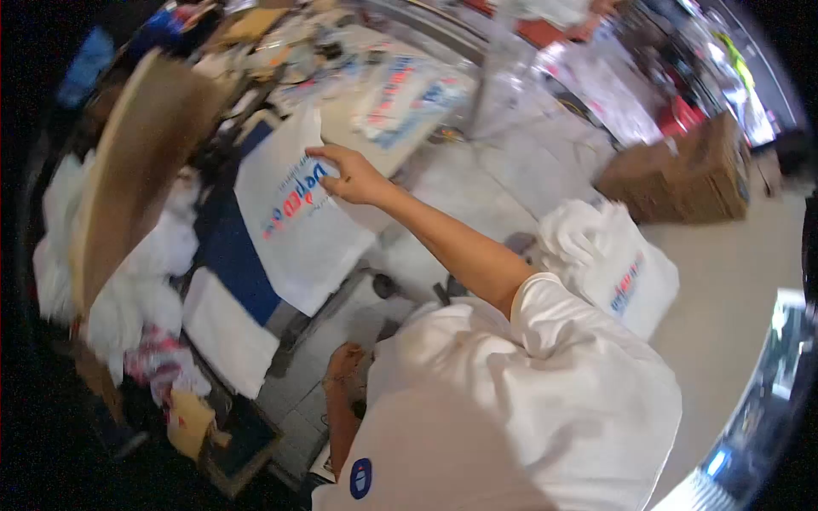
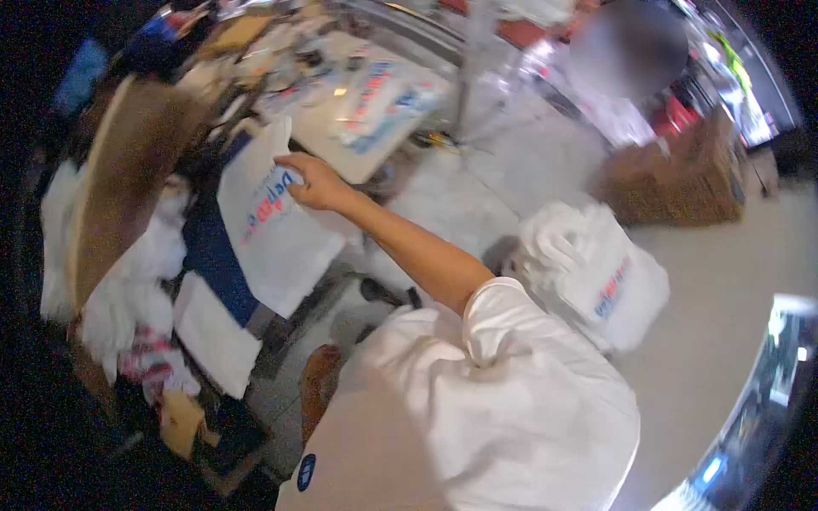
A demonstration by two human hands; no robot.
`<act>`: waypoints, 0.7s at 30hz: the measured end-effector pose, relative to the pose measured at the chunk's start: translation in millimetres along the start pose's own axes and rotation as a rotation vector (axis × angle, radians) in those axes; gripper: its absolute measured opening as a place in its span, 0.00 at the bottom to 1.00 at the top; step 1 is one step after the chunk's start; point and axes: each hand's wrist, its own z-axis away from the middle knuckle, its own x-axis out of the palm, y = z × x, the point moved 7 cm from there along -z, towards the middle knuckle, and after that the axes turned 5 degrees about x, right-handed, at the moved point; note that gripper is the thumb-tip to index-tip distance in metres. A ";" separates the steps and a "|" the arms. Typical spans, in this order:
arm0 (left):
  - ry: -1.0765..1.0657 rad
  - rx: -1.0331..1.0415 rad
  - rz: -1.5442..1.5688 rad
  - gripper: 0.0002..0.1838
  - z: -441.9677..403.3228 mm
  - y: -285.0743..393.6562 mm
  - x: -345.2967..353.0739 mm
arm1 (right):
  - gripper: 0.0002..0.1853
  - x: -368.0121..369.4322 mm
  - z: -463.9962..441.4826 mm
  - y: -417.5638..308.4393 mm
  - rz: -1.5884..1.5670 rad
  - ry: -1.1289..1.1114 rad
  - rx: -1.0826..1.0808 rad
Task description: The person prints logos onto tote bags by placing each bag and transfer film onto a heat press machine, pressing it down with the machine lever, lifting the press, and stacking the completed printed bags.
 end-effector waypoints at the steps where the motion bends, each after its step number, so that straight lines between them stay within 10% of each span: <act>1: -0.060 0.009 -0.018 0.18 7.1 3.1 13.3 | 0.34 -50.3 34.3 -23.8 0.019 0.141 -0.007; 9: -0.067 -0.184 -0.256 0.14 -6.0 -29.3 25.3 | 0.43 -336.3 371.1 -70.4 0.464 1.239 0.299; 16: -0.104 -0.388 -0.186 0.13 -49.5 -21.2 -28.4 | 0.41 -348.6 602.1 -20.7 0.342 1.845 0.359; 21: -0.072 0.009 -0.075 0.15 -56.8 114.3 -45.9 | 0.44 -312.8 704.9 83.5 0.181 2.051 0.402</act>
